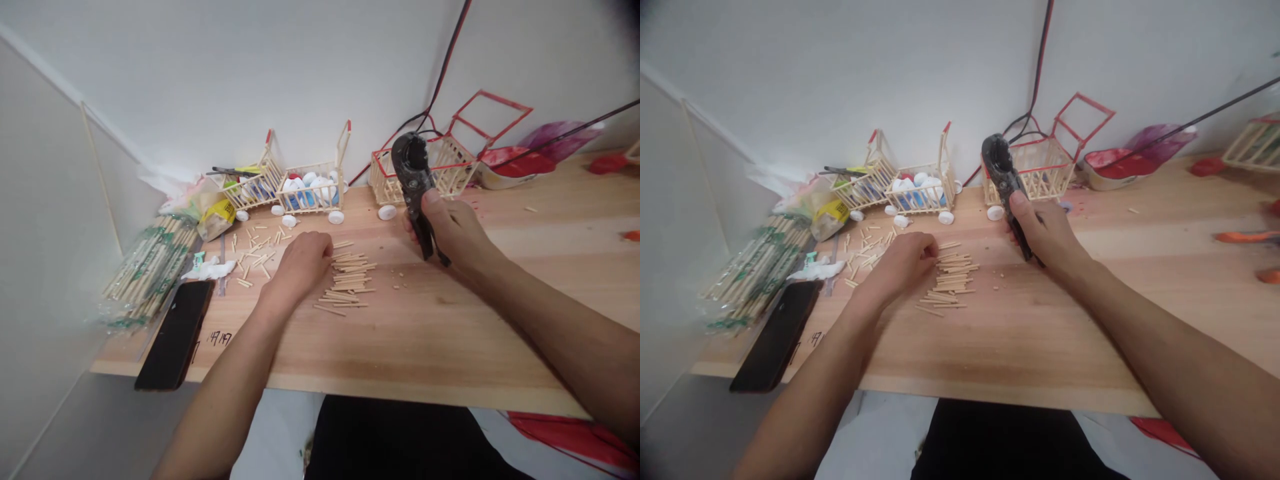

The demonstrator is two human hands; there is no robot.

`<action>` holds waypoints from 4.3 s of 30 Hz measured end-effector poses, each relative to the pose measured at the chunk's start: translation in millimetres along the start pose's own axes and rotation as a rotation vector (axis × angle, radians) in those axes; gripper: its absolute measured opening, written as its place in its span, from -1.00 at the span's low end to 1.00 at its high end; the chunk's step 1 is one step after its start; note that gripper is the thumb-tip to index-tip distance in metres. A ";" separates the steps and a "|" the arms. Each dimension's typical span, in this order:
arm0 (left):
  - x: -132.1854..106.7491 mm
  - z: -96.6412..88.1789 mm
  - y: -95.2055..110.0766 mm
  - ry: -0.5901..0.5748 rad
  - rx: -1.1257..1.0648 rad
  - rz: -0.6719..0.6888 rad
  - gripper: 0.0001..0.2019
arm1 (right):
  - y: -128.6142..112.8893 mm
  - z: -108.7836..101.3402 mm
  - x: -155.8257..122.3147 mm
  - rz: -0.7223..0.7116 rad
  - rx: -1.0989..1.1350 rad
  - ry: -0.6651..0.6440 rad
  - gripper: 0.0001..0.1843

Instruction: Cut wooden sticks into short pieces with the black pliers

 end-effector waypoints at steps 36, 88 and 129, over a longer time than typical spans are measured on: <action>-1.9 29.8 37.3 -0.230 -1.587 -0.214 -0.75 | -18.3 36.9 -16.0 0.208 0.123 -0.190 -0.62; -0.5 -4.6 3.1 0.141 -1.179 -0.105 -0.80 | -25.1 22.5 -9.4 0.055 -0.022 -0.102 -0.67; 5.5 17.3 3.4 0.055 -1.106 -0.153 -0.89 | -16.3 21.4 -6.4 0.072 -0.004 -0.067 -0.70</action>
Point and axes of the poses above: each hand's wrist, its own x-axis towards the middle knuckle, its own z-axis out of the palm, y = z × x, the point moved 7 cm from there along x, towards the middle knuckle, and after that the axes turned 1 degree about -x, right-handed, at the moved point
